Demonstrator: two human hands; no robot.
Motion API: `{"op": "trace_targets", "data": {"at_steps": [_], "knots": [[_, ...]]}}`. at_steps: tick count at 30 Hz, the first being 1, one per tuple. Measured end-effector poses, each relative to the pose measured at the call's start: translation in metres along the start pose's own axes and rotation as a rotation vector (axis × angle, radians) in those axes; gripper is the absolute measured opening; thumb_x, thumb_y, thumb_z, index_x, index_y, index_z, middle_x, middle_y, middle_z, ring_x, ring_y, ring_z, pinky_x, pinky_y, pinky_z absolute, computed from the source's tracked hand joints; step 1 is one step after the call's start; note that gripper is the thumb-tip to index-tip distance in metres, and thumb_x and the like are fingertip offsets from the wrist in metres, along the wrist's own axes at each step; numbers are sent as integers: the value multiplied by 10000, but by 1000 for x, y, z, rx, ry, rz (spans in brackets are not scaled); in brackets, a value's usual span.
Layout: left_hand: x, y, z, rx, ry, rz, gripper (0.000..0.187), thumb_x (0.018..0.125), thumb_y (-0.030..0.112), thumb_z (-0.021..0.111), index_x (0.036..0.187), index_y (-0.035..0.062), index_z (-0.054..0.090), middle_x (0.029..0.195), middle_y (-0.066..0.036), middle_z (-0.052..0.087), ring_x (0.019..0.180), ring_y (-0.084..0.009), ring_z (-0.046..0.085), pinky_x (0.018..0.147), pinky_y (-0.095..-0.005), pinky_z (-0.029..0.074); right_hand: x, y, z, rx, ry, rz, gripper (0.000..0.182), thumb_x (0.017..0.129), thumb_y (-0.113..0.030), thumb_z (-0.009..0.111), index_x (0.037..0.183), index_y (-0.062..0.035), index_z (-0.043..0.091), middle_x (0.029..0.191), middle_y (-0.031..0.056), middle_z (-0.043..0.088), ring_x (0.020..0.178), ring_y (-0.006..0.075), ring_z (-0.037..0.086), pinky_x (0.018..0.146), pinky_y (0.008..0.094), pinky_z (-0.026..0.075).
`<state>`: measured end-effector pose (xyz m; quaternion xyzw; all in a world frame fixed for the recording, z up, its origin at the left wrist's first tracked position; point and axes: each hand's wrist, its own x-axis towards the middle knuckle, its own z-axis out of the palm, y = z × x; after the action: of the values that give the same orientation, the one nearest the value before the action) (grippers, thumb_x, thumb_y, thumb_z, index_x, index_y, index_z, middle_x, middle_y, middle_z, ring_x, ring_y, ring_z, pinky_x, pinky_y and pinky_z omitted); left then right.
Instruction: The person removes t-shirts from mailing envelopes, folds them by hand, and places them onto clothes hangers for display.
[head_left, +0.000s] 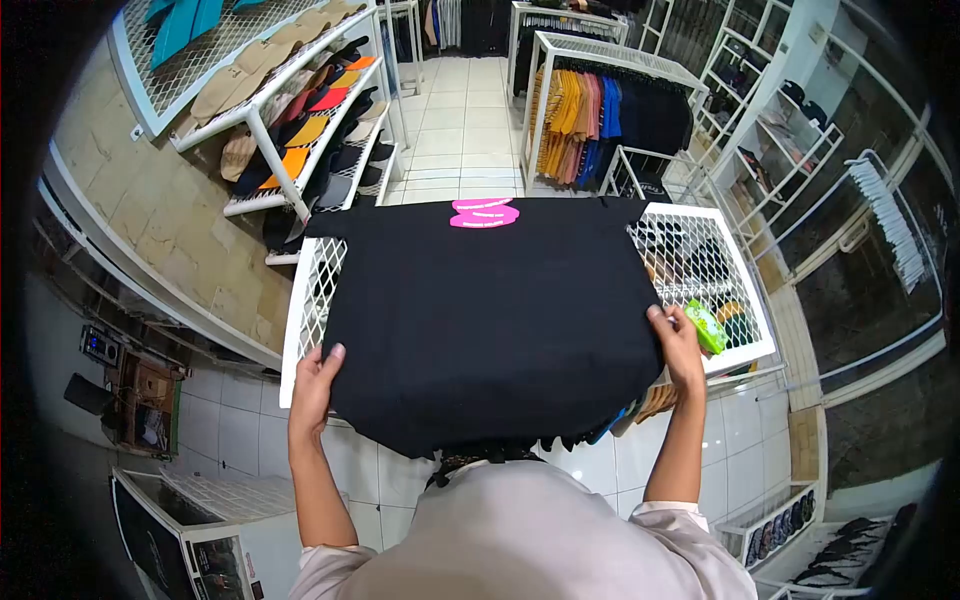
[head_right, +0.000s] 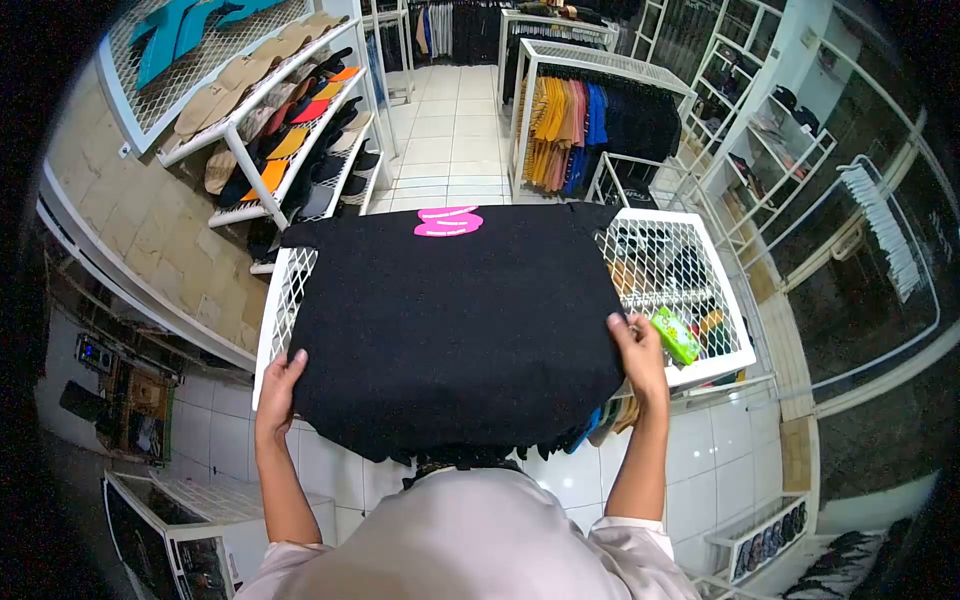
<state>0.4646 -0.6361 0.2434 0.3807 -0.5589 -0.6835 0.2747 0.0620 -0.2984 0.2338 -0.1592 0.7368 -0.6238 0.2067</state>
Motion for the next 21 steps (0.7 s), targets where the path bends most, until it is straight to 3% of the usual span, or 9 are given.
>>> {"op": "trace_targets", "data": {"at_steps": [2, 4, 6, 8, 9, 11, 16, 18, 21], "knots": [[-15, -1, -1, 284, -69, -37, 388, 1006, 232, 648, 1242, -74, 624, 1093, -104, 721, 936, -131, 674, 847, -265, 533, -13, 8, -6, -332, -16, 59, 389, 894, -376, 776, 846, -27, 611, 680, -15, 520, 639, 84, 463, 587, 267, 393], [-30, 8, -3, 501, -130, -88, 365, 1009, 233, 645, 1197, -80, 653, 1033, -79, 735, 918, -121, 674, 854, -261, 526, -27, 16, -9, -466, -78, 47, 388, 897, -363, 771, 765, -51, 582, 644, -45, 457, 621, 83, 417, 600, 274, 381], [-38, 5, -7, 332, -120, -67, 367, 1015, 226, 637, 1215, -83, 642, 1044, -78, 732, 928, -119, 671, 872, -262, 518, -42, 11, -18, -480, -126, 96, 375, 914, -338, 757, 739, -64, 571, 641, -52, 459, 619, 75, 414, 606, 267, 379], [-40, 2, -13, 40, -85, -20, 394, 1036, 213, 604, 1296, -82, 588, 1152, -92, 703, 1013, -123, 650, 935, -266, 490, -49, 3, -23, -93, -154, 85, 275, 973, -266, 689, 798, -74, 601, 713, -47, 550, 674, 52, 475, 645, 245, 405], [-35, -4, -16, 41, -85, -16, 394, 1036, 213, 604, 1296, -82, 588, 1152, -92, 703, 1013, -123, 650, 935, -266, 490, -48, 9, -19, 168, -129, 50, 182, 1017, -204, 619, 884, -80, 625, 812, -47, 597, 743, 36, 504, 678, 228, 415], [-23, -21, -19, 14, 104, 91, 401, 1047, 217, 580, 1327, -70, 557, 1241, -108, 665, 1091, -138, 629, 968, -275, 476, -50, -9, 1, 360, 5, 109, 173, 1029, -203, 597, 921, -69, 612, 844, -47, 580, 772, 36, 492, 694, 217, 405], [34, -2, 3, -8, 15, 69, 373, 1058, 215, 549, 1332, -38, 562, 1232, -94, 655, 1076, -150, 615, 964, -283, 470, 14, 22, 10, -50, 100, -138, 251, 1042, -243, 568, 919, -27, 609, 828, -9, 581, 769, 81, 478, 722, 269, 422], [73, -1, 3, 30, 7, 51, 374, 1060, 219, 544, 1334, -36, 562, 1221, -90, 658, 1062, -149, 616, 959, -285, 473, 49, 15, 21, -217, 207, -321, 300, 1048, -260, 545, 903, 1, 569, 761, 36, 515, 753, 110, 427, 706, 288, 402], [101, 11, 7, 56, 135, 246, 381, 1065, 233, 533, 1312, -56, 564, 1191, -95, 667, 1043, -149, 623, 941, -290, 484, 72, -5, 25, -155, 267, -320, 319, 1053, -272, 527, 925, 17, 580, 753, 55, 510, 739, 136, 431, 706, 322, 416]]}}
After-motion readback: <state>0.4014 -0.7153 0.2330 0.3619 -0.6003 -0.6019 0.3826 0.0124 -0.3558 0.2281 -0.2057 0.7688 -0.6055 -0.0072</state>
